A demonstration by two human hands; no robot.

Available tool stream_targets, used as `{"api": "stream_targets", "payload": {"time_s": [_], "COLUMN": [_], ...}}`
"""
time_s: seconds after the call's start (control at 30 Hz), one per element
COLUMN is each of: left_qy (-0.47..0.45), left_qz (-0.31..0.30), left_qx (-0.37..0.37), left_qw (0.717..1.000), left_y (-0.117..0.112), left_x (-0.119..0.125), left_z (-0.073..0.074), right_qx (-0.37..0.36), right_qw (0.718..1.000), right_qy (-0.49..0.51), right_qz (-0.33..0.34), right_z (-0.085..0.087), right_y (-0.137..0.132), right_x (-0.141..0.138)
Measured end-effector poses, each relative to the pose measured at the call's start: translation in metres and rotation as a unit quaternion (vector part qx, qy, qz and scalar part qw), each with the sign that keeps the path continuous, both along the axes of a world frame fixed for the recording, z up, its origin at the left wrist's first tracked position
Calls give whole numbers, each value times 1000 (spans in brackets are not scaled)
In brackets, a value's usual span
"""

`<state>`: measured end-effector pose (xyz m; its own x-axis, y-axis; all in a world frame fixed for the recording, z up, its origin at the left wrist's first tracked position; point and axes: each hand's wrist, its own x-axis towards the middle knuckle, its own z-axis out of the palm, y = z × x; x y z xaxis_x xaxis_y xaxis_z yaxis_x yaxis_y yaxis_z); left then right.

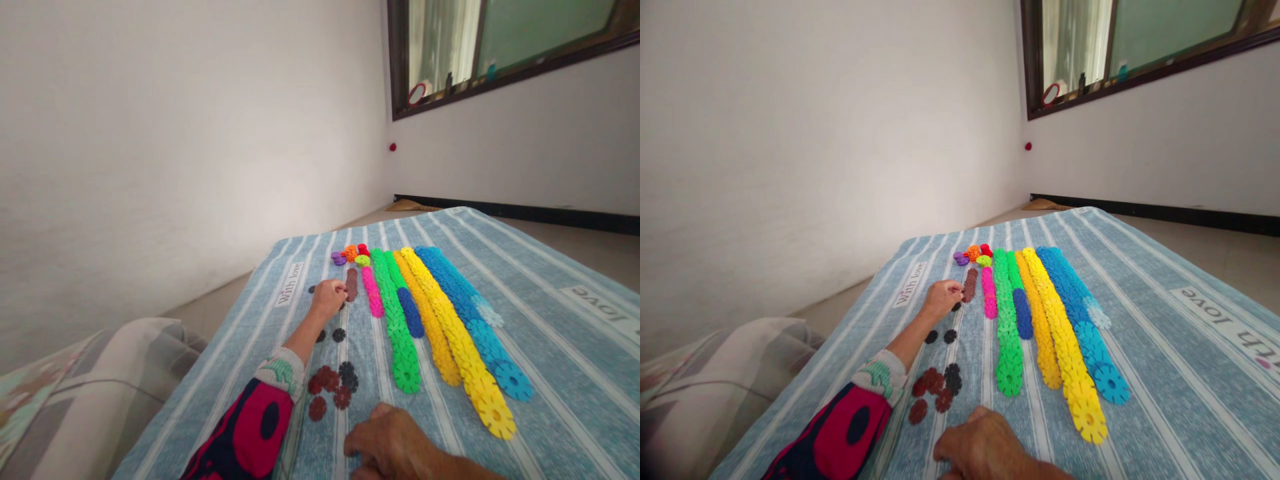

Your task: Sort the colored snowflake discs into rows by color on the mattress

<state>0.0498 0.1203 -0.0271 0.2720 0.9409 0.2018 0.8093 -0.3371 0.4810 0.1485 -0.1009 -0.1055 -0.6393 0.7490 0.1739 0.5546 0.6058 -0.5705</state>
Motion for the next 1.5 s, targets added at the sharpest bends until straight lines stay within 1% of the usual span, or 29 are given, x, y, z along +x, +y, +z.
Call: {"api": "stream_targets", "payload": {"time_s": [0.1, 0.23, 0.37, 0.47, 0.53, 0.63, 0.83, 0.93, 1.0, 1.13, 1.2, 1.27, 1.33, 1.4, 1.5], "left_qy": [-4, 8, 35, 43, 47, 56, 93, 101, 77, -13, -51, -78, -99, -115, -97], "left_qz": [-8, -52, -93, -107, -106, -112, -162, -151, -133, -111, -102, -90, -81, -75, -71], "left_qx": [-2, -21, -88, -141, -169, -190, -187, -189, -210, -265, -273, -265, -265, -283, -304], "left_qw": [1000, 998, 991, 983, 979, 974, 964, 965, 965, 958, 955, 957, 956, 949, 945], "left_y": [-10, -34, -64, -84, -95, -107, -114, -114, -114, -112, -110, -110, -111, -114, -119], "left_x": [-11, -35, -62, -79, -87, -92, -84, -79, -78, -84, -90, -96, -100, -102, -103], "left_z": [4, 12, 21, 24, 24, 22, 19, 18, 15, 8, 7, 9, 12, 15, 14], "right_qx": [3, -1, -1, -2, -10, -19, -37, -39, -37, -35, -41, -46, -49, -50, -49], "right_qw": [1000, 1000, 999, 999, 998, 997, 994, 994, 994, 993, 993, 992, 992, 993, 994], "right_qy": [-15, -20, 4, 24, 34, 58, 86, 83, 81, 95, 102, 102, 97, 91, 84], "right_qz": [-3, -16, -32, -39, -44, -50, -59, -60, -60, -53, -50, -52, -56, -59, -57], "right_z": [12, 24, 27, 31, 35, 39, 42, 44, 45, 46, 46, 46, 45, 45, 45], "right_y": [-3, -7, -11, -14, -16, -19, -21, -21, -22, -23, -23, -23, -23, -23, -24], "right_x": [2, 4, 6, 8, 9, 11, 12, 12, 11, 12, 13, 14, 14, 13, 12]}}
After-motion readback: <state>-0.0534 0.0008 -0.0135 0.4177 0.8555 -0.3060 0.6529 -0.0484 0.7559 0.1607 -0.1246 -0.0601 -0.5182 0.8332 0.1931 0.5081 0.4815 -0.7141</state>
